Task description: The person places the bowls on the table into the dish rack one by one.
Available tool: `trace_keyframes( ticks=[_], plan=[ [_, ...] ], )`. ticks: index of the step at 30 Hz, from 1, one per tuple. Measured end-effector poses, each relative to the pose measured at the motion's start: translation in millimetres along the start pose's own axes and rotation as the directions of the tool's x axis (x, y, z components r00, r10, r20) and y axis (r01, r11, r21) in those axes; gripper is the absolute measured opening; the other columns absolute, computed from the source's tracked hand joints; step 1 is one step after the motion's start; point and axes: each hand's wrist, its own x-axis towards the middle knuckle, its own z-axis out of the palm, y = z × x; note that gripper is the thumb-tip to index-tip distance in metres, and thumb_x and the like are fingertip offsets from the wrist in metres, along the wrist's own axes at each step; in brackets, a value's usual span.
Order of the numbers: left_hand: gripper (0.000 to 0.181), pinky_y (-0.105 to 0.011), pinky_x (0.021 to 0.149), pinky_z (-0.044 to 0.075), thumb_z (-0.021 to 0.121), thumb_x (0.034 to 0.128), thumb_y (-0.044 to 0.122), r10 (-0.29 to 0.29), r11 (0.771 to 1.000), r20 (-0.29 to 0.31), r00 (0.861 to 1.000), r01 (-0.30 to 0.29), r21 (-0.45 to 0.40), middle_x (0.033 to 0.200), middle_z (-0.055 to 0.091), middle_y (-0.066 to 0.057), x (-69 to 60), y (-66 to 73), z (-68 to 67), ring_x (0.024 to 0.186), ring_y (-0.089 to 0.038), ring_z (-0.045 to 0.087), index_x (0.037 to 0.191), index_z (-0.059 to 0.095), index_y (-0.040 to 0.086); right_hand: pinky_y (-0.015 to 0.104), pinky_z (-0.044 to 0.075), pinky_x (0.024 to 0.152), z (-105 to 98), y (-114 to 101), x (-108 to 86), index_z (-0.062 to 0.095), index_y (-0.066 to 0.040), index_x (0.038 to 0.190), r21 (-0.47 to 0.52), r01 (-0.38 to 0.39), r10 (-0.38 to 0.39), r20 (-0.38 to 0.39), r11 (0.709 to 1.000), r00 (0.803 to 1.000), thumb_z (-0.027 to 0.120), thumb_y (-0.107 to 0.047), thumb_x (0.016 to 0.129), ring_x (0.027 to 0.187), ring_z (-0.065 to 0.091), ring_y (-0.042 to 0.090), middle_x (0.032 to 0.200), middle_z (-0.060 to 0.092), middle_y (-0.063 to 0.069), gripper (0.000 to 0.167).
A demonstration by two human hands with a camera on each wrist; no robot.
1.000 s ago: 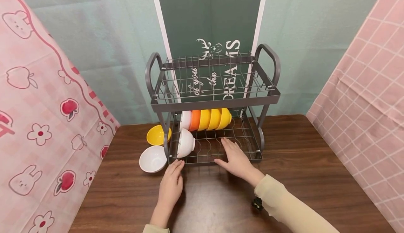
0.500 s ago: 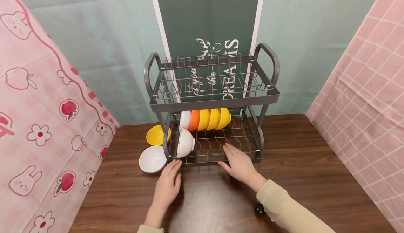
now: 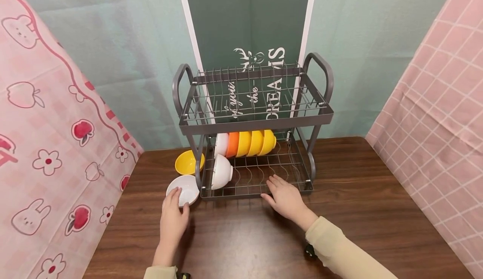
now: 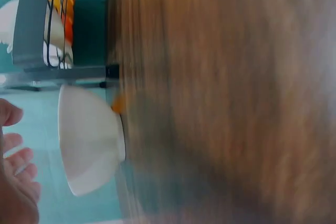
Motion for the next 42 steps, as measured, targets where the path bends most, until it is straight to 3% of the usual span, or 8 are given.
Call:
trace_keyframes(
  ticks=[4,8,12,16,25,33,42],
  plan=[
    [0.053,-0.052,0.104,0.032,0.066,0.0793,0.01,-0.061,0.997,0.127,0.99,0.054,0.054,0.135,0.046,-0.022,5.6,-10.8,-1.3,0.126,-0.039,0.039,0.127,0.049,-0.005,0.039,0.048,0.095,1.4,0.6,-0.7,0.064,-0.004,0.115,-0.005,0.011,-0.011,-0.009,1.0,1.0,0.053,-0.047,0.089,0.12,0.054,0.026,0.123,0.061,0.013,0.051],
    [0.052,-0.051,0.106,0.032,0.069,0.0797,0.016,-0.027,0.995,0.237,0.971,0.003,0.103,0.134,0.05,-0.02,7.3,-15.3,2.3,0.128,-0.038,0.04,0.125,0.053,-0.003,0.039,0.048,0.094,2.5,1.0,-0.8,0.064,-0.005,0.114,-0.013,0.019,-0.019,-0.022,1.0,1.0,0.053,-0.047,0.089,0.12,0.054,0.026,0.123,0.061,0.013,0.05],
    [0.046,-0.053,0.106,0.032,0.07,0.0796,0.019,0.004,0.988,0.306,0.952,-0.05,0.143,0.128,0.056,-0.019,7.0,-14.8,6.8,0.125,-0.038,0.046,0.12,0.059,-0.001,0.038,0.048,0.094,3.6,1.1,-0.5,0.064,-0.005,0.113,-0.015,0.028,-0.029,-0.045,0.999,0.999,0.054,-0.046,0.089,0.119,0.055,0.026,0.121,0.062,0.013,0.049],
    [0.038,-0.055,0.104,0.033,0.069,0.0794,0.016,0.022,0.979,0.31,0.95,-0.084,0.188,0.12,0.062,-0.017,5.6,-13.3,9.3,0.117,-0.035,0.053,0.113,0.063,0.001,0.039,0.049,0.093,4.7,1.1,-0.5,0.064,-0.004,0.113,-0.005,0.039,-0.039,-0.072,0.999,0.997,0.055,-0.046,0.088,0.117,0.056,0.026,0.12,0.063,0.013,0.049],
    [0.022,-0.054,0.099,0.039,0.066,0.0761,0.002,0.083,0.956,0.243,0.966,-0.146,0.255,0.102,0.07,-0.013,2.9,-12.2,11.2,0.102,-0.031,0.063,0.098,0.069,0.001,0.038,0.049,0.093,7.0,2.4,-0.9,0.065,-0.005,0.113,-0.015,0.034,-0.036,-0.077,0.999,0.996,0.054,-0.046,0.088,0.118,0.056,0.025,0.12,0.063,0.013,0.049],
    [0.006,-0.052,0.097,0.04,0.064,0.079,0.004,0.026,0.955,0.261,0.965,-0.101,0.279,0.082,0.071,-0.014,2.0,-14.1,8.6,0.083,-0.034,0.065,0.083,0.069,0.004,0.038,0.049,0.093,7.5,1.9,-0.9,0.065,-0.004,0.112,-0.009,0.036,-0.036,-0.086,0.999,0.996,0.055,-0.046,0.088,0.117,0.056,0.026,0.119,0.063,0.013,0.049],
    [0.006,-0.049,0.096,0.042,0.064,0.0804,0.007,0.006,0.958,0.254,0.967,-0.078,0.277,0.078,0.071,-0.012,-1.1,-13.7,2.2,0.083,-0.032,0.067,0.076,0.067,0.006,0.038,0.05,0.092,9.3,2.6,-0.6,0.065,-0.005,0.111,-0.015,0.038,-0.04,-0.096,0.999,0.995,0.054,-0.046,0.088,0.117,0.057,0.025,0.119,0.063,0.013,0.049]
  ],
)
